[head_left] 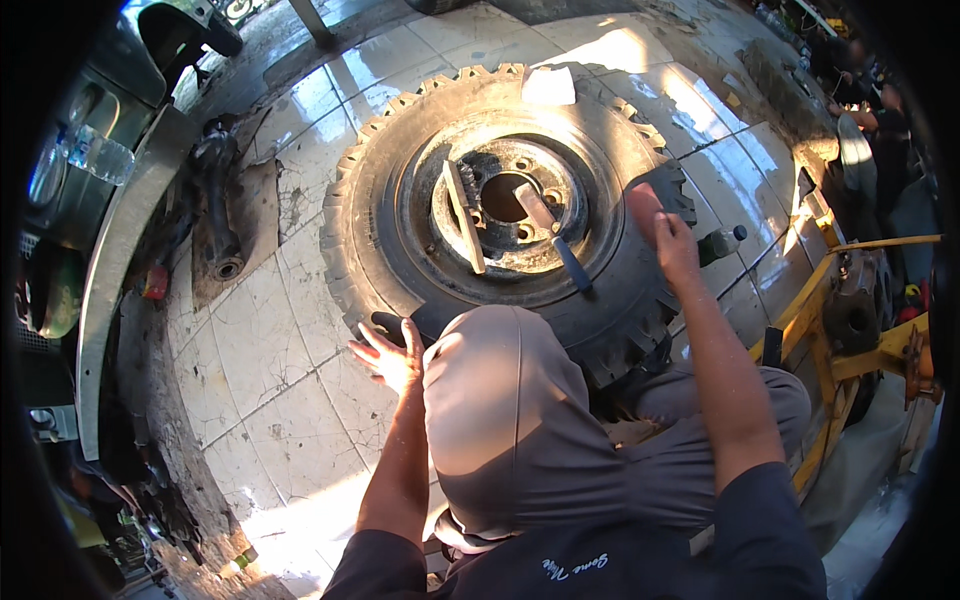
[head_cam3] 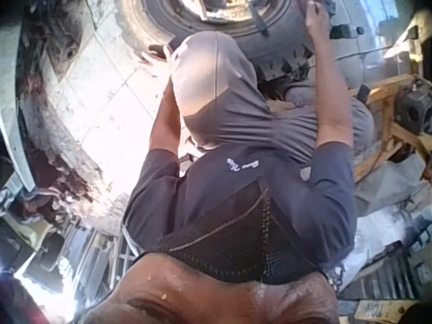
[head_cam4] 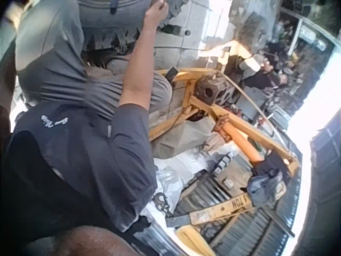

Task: The person sits on the floor and uses a wire brush to scrub the sidewall of a large vehicle tire. They hold the tire steady with one hand while vigorously brushing the rubber surface with the other, moving around the circumference of the tire.

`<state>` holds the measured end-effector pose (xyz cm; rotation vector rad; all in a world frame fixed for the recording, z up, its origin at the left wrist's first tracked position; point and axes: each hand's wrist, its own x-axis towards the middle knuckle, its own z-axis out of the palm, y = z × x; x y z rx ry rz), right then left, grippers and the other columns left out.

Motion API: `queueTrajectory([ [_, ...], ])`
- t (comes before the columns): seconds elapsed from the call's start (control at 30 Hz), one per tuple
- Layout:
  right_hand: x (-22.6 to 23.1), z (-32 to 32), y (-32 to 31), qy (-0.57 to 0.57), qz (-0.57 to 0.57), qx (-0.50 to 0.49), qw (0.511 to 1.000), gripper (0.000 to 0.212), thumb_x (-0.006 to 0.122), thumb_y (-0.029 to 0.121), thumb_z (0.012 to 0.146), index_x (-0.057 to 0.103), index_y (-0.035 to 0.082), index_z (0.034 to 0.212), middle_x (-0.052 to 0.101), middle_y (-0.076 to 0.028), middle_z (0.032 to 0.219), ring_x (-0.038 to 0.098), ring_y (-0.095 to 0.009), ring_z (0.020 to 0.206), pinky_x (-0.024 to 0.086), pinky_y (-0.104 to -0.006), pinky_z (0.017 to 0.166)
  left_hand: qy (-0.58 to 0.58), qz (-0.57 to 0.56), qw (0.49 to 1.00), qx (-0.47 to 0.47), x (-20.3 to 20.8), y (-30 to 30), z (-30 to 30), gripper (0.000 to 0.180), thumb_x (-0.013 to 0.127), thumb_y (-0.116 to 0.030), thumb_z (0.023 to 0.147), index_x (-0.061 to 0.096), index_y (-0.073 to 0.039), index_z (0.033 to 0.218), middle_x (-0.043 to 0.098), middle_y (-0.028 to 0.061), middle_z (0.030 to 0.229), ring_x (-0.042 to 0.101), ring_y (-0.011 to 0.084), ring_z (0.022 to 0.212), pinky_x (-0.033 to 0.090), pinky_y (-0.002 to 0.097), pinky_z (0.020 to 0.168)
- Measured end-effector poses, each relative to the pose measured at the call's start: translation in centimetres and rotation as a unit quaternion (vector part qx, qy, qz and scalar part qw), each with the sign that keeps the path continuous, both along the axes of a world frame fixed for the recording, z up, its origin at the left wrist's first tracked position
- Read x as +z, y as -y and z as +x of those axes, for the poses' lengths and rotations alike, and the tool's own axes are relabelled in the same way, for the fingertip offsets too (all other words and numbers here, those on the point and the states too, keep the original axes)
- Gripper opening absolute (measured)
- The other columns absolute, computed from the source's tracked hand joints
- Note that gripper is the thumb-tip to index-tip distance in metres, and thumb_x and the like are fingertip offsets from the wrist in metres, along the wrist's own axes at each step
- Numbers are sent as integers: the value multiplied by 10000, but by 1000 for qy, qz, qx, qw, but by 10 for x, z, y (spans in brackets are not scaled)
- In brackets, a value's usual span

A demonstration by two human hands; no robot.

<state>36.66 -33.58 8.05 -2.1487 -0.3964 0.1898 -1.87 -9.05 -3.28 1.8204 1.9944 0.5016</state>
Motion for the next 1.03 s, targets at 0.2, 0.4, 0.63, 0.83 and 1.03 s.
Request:
queueTrajectory([
  [0.2, -17, 51, 20, 115, -30, -75, 990, 407, 491, 402, 1002, 641, 48, 1134, 664, -216, 1024, 620, -398, 994, 468, -442, 866, -75, 36, 996, 20, 6, 16, 32, 992, 553, -786, 766, 307, -211, 1536, 190, 255, 1588, 224, 447, 1448, 251, 689, 1077],
  [0.4, -38, 106, -10, 169, -61, -75, 981, 373, 476, 386, 1009, 643, 61, 1088, 659, -223, 1048, 612, -426, 1018, 469, -482, 853, -48, 100, 994, 20, -2, 11, 16, 901, 636, -664, 795, 372, -161, 1495, 287, 313, 1512, 361, 496, 1355, 361, 601, 1064],
  [0.63, -77, 158, 8, 205, -151, -59, 965, 400, 435, 432, 1021, 609, 74, 1061, 660, -232, 952, 616, -468, 934, 481, -518, 773, -167, 209, 951, -157, -39, 2, -22, 826, 630, -562, 866, 363, -93, 1492, 258, 348, 1497, 323, 509, 1366, 320, 604, 1088],
  [0.83, -66, 142, 21, 191, -241, -80, 948, 428, 399, 445, 1032, 585, 64, 1092, 656, -249, 990, 611, -478, 956, 477, -540, 793, -49, 173, 974, -138, -22, 18, 3, 822, 615, -550, 887, 341, -70, 1495, 239, 339, 1497, 318, 505, 1363, 302, 611, 1089],
  [1.03, -57, 142, 16, 172, -260, -55, 949, 449, 387, 471, 1029, 571, 67, 1103, 644, -289, 1036, 601, -506, 982, 470, -570, 825, -10, 81, 995, -59, 29, 8, 20, 867, 615, -584, 876, 314, -71, 1508, 217, 298, 1517, 299, 467, 1388, 312, 633, 1074],
])
